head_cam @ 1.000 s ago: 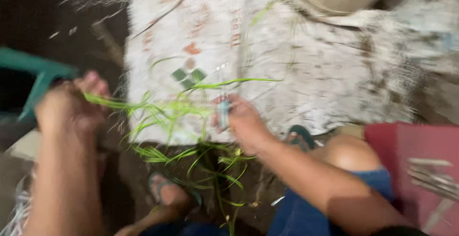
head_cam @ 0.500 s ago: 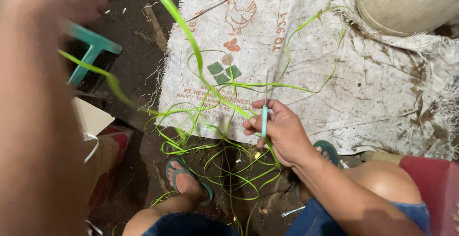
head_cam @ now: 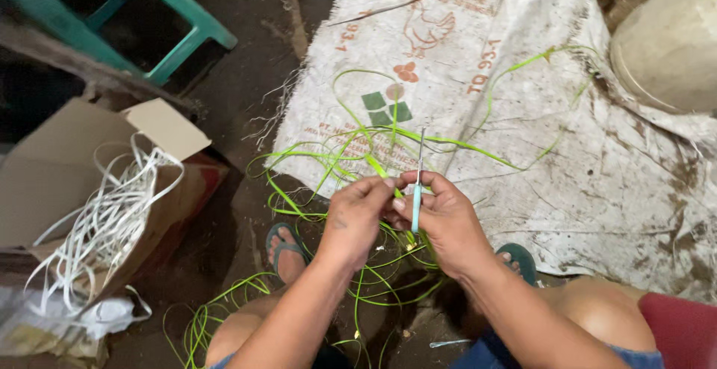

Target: The person sits on the floor and uses scissors to cut a long neon green cord into shorter pieces. The person holds the cord with one hand and cuts it repeatedly with the other hand.

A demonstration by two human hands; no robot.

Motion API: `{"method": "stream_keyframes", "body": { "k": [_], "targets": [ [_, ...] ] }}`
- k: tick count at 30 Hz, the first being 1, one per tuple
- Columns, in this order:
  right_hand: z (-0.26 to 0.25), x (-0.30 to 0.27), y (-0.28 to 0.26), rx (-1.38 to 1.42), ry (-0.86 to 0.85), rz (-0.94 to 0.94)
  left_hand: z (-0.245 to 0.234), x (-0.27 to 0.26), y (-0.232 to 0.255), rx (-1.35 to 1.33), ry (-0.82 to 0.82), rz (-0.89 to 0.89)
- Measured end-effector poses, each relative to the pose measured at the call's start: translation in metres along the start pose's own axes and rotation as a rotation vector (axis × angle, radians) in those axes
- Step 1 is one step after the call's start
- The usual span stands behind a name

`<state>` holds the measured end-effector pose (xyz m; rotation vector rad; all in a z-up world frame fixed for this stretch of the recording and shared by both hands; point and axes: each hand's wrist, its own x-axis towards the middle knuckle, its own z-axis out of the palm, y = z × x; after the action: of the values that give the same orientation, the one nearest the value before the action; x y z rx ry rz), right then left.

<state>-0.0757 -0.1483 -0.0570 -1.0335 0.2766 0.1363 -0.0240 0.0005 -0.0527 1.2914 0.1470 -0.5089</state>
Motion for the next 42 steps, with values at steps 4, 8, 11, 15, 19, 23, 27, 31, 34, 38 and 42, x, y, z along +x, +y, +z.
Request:
{"method": "stream_keyframes", "body": {
  "k": [4, 8, 11, 15, 19, 23, 27, 31, 34, 38, 42],
  "targets": [
    [-0.004, -0.004, -0.006, -0.523, 0.016, -0.028, -0.016, 0.005, 0.018, 0.006, 0.122, 0.034],
    [-0.006, -0.003, -0.013, -0.660, 0.055, -0.082, -0.028, 0.016, 0.023, 0.024, 0.043, 0.159],
    [-0.013, -0.007, -0.012, -0.649, 0.054, -0.026, -0.028, 0.022, 0.022, 0.014, 0.051, 0.139],
    [-0.018, 0.002, -0.006, -0.495, -0.044, -0.054, -0.023, 0.033, 0.035, -0.029, 0.087, 0.081],
    [-0.027, 0.011, 0.000, -0.523, -0.077, -0.081, -0.020, 0.043, 0.041, -0.137, 0.069, 0.012],
    [-0.027, 0.017, 0.001, -0.449, -0.036, -0.058, -0.018, 0.045, 0.042, -0.231, 0.033, 0.032],
    [-0.027, 0.018, 0.001, -0.402, 0.041, -0.003, -0.010, 0.039, 0.034, -0.194, -0.089, 0.034],
    [-0.026, 0.018, 0.003, -0.336, -0.051, 0.022, -0.007, 0.035, 0.027, -0.214, -0.043, 0.034],
    [-0.022, 0.018, 0.003, -0.335, -0.040, -0.014, -0.003, 0.029, 0.019, -0.161, -0.011, 0.002],
    [-0.015, 0.017, 0.006, -0.353, 0.019, -0.093, -0.001, 0.023, 0.012, -0.091, -0.068, 0.049],
    [-0.015, 0.009, 0.010, -0.457, 0.122, -0.085, -0.011, 0.026, 0.020, -0.076, 0.074, 0.083]
  ]
}}
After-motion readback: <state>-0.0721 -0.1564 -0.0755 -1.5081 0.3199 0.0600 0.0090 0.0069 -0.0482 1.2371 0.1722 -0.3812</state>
